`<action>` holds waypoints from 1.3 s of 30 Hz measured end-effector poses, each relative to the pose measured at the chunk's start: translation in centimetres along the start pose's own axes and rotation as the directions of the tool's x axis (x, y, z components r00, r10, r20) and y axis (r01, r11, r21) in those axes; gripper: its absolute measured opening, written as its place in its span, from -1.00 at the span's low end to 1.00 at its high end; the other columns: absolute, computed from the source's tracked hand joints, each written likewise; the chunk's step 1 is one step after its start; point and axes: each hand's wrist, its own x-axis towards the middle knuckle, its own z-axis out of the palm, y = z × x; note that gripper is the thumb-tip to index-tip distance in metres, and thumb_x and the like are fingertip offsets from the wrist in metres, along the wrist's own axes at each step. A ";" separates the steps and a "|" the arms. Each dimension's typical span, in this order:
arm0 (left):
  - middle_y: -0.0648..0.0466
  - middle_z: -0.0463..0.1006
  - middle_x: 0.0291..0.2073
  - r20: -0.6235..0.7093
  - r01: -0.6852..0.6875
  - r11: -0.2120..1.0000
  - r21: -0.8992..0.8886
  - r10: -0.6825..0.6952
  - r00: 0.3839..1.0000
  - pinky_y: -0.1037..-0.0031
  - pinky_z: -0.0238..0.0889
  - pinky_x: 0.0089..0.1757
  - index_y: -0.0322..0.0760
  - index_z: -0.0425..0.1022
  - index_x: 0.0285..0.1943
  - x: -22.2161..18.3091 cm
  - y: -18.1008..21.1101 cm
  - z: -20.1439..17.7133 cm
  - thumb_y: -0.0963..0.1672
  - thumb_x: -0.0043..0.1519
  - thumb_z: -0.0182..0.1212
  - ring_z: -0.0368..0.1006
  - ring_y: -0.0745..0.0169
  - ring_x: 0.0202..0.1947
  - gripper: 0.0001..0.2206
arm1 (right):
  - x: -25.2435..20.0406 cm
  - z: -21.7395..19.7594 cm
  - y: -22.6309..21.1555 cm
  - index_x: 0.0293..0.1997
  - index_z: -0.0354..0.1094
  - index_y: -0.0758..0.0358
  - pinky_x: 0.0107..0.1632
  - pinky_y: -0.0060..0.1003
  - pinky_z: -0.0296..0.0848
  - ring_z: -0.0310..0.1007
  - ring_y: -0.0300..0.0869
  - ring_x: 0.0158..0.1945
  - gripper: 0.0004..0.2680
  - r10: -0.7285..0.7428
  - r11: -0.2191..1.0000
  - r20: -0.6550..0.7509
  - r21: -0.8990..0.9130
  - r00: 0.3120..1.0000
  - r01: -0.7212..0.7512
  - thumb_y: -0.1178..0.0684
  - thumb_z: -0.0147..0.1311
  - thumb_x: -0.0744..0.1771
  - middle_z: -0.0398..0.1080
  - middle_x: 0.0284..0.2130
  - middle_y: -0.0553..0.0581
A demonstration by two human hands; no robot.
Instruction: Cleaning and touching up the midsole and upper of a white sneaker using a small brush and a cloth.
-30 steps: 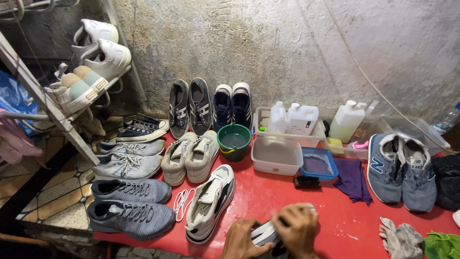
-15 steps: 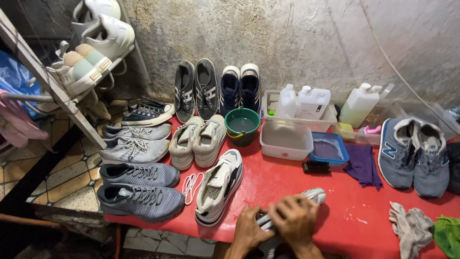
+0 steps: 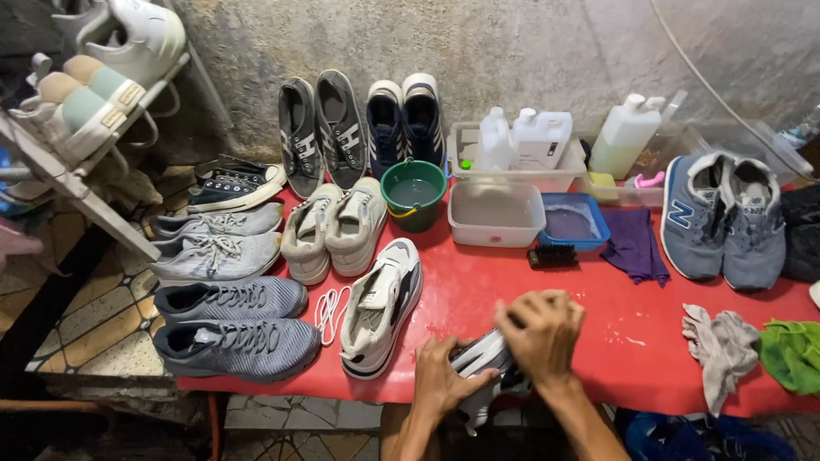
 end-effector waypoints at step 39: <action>0.12 0.68 -0.31 -0.045 -0.063 0.998 0.012 0.063 0.997 0.24 0.13 -0.07 0.01 0.56 -0.20 0.1 0.2 -0.2 0.15 -0.21 0.37 0.49 0.03 -0.15 -0.55 | 0.2 1.3 0.9 -0.55 0.47 0.05 -0.20 -0.06 0.30 0.42 -0.10 -0.36 -0.85 -0.179 0.966 0.049 0.198 0.983 0.166 -0.05 0.21 0.26 0.50 -0.54 -0.05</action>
